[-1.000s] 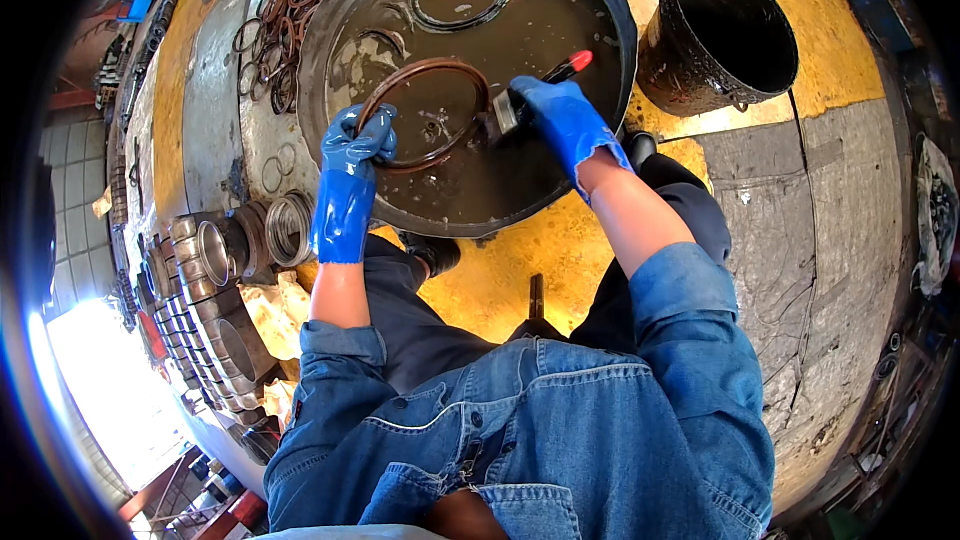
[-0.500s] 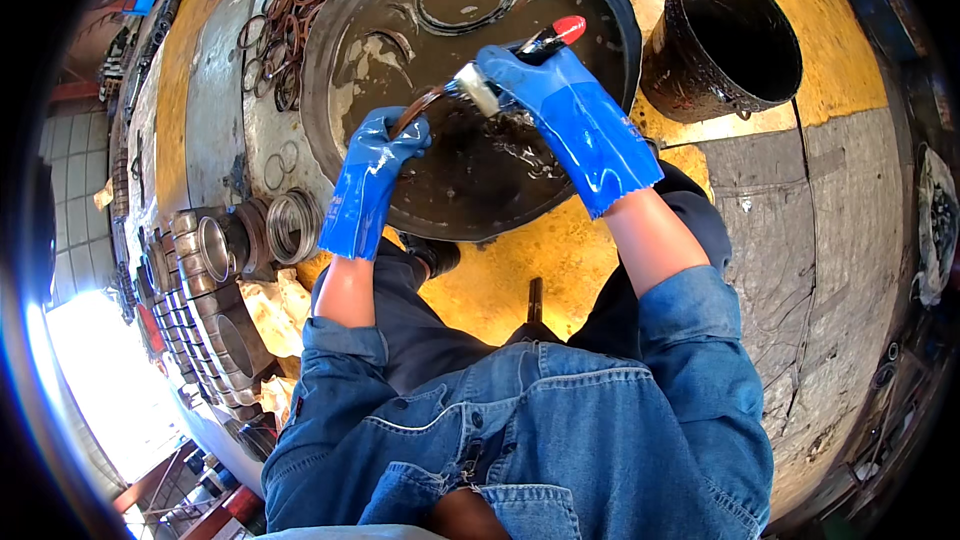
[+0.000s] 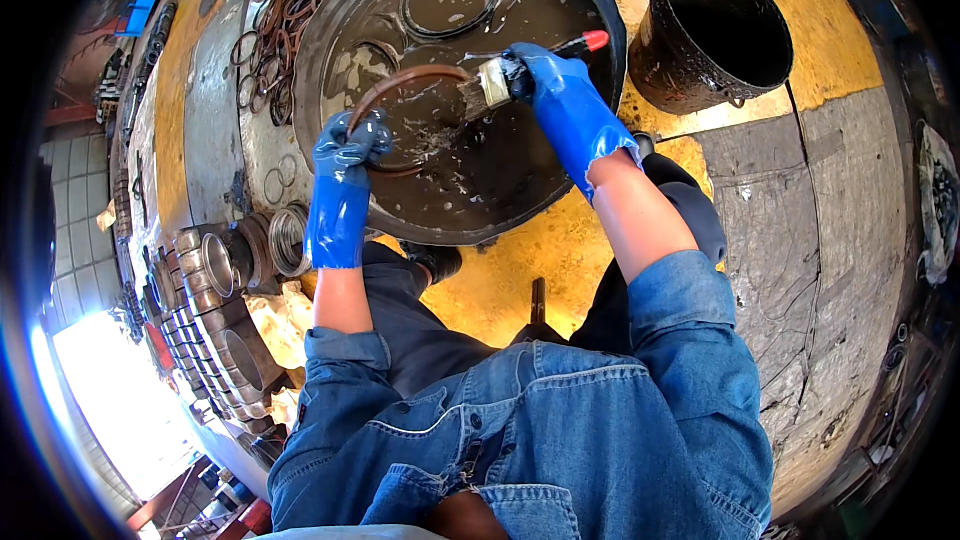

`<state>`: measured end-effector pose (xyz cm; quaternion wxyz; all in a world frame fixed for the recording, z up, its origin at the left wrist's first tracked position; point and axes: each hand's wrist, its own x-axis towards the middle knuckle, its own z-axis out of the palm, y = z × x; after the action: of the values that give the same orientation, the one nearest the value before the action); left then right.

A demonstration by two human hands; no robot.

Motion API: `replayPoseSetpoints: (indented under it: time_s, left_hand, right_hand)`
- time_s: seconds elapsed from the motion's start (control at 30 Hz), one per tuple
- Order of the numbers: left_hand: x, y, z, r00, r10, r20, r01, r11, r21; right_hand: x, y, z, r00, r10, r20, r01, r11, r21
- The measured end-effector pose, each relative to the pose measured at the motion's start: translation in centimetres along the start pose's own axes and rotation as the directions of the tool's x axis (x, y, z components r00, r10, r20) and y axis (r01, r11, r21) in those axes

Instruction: The person cleans metal rings using a brush while holding them over a tub of liquid. They pick up a ring, dip it, scrub various parts of it with the brush, and then place it onto a pile of other cleaned rings on the table.

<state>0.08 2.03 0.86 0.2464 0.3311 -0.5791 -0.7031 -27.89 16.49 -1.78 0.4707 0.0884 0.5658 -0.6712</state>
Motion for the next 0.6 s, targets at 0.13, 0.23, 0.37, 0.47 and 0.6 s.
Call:
replayPoseSetpoints:
  time_s: [0.13, 0.23, 0.37, 0.47, 0.6]
  left_hand:
    - [-0.3, 0.1, 0.9, 0.988, 0.007, -0.156, -0.013, 0.999, -0.04]
    - [-0.7, -0.4, 0.5, 0.984, 0.02, -0.177, -0.039, 0.993, -0.108]
    - [0.6, -1.7, -2.2, 0.994, -0.001, -0.112, -0.043, 0.919, -0.391]
    - [1.8, -1.6, -2.1, 1.0, -0.017, -0.018, 0.005, 0.858, -0.514]
    - [1.7, -2.8, -2.5, 0.994, -0.01, 0.108, 0.076, 0.775, -0.628]
  right_hand:
    - [1.8, 1.4, -1.2, 0.998, 0.068, -0.014, -0.066, 0.991, 0.114]
    - [2.7, 2.2, -1.8, 0.994, 0.109, -0.017, -0.109, 0.994, -0.006]
    - [0.9, 4.9, -5.2, 0.356, -0.563, 0.746, 0.934, 0.197, -0.297]
    - [-1.0, 3.7, -2.1, 0.871, -0.141, 0.472, 0.377, 0.806, -0.456]
    - [-0.8, 3.1, -0.9, 0.857, 0.053, 0.512, 0.377, 0.613, -0.694]
